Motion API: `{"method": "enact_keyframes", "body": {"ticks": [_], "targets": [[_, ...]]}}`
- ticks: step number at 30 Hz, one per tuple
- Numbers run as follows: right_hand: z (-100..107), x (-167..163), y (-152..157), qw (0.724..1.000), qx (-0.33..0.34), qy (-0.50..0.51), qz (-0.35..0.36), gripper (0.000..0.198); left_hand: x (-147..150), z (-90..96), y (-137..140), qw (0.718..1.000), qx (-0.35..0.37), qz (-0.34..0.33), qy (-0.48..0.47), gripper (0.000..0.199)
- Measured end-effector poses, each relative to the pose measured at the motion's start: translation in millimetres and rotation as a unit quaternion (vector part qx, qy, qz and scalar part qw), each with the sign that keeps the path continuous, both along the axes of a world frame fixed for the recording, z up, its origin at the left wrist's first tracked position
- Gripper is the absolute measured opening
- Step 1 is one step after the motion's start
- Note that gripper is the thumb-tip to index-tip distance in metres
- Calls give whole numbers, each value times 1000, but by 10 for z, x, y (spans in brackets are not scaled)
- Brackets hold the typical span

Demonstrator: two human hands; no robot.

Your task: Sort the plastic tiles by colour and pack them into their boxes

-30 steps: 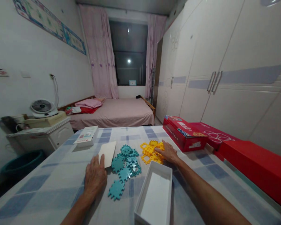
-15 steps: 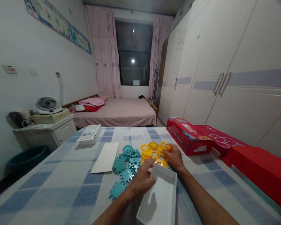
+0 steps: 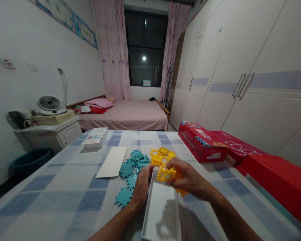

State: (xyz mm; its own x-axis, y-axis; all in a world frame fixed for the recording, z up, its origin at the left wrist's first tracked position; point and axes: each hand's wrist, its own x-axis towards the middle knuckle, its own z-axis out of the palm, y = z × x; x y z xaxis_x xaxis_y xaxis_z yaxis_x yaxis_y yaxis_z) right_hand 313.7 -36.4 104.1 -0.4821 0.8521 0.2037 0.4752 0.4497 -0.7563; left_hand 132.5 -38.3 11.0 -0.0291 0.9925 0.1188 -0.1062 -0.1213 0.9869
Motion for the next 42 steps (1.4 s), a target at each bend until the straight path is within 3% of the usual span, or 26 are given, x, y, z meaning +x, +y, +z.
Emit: {"method": "enact_keyframes", "body": {"ticks": [3, 6, 8, 12, 15, 20, 27, 33, 37, 42], "targets": [[-83, -152, -231, 993, 23, -99, 67, 25, 4, -20, -30, 994, -35, -22, -99, 56], [-121, -187, -283, 988, 24, -110, 109, 45, 11, -30, -39, 987, -53, -29, -148, 59], [-130, -153, -184, 990, 34, -97, 97, 48, 10, -24, -38, 988, -43, -44, -144, 57], [-322, 11, 296, 995, 70, -55, -43, 32, -17, 3, -39, 997, 12, -57, -47, 43], [-643, 136, 637, 983, 87, -86, -135, 38, -44, 12, -41, 997, 51, -39, 44, 39], [-1017, 176, 762, 968, 83, -197, -133, 57, -65, -8, -38, 984, 88, -33, 149, 37], [-952, 169, 701, 954, 62, -241, -168, 56, -84, -30, -34, 973, 131, -24, 186, 36], [-941, 190, 611, 958, 94, -249, -109, 57, -80, -18, -37, 973, 128, -30, 190, 36], [-904, 169, 574, 961, 109, -234, -101, 47, -82, -30, -31, 971, 131, -26, 196, 37], [-862, 229, 640, 944, 145, -216, -204, 40, -97, -51, -16, 972, 136, -30, 190, 36]]}}
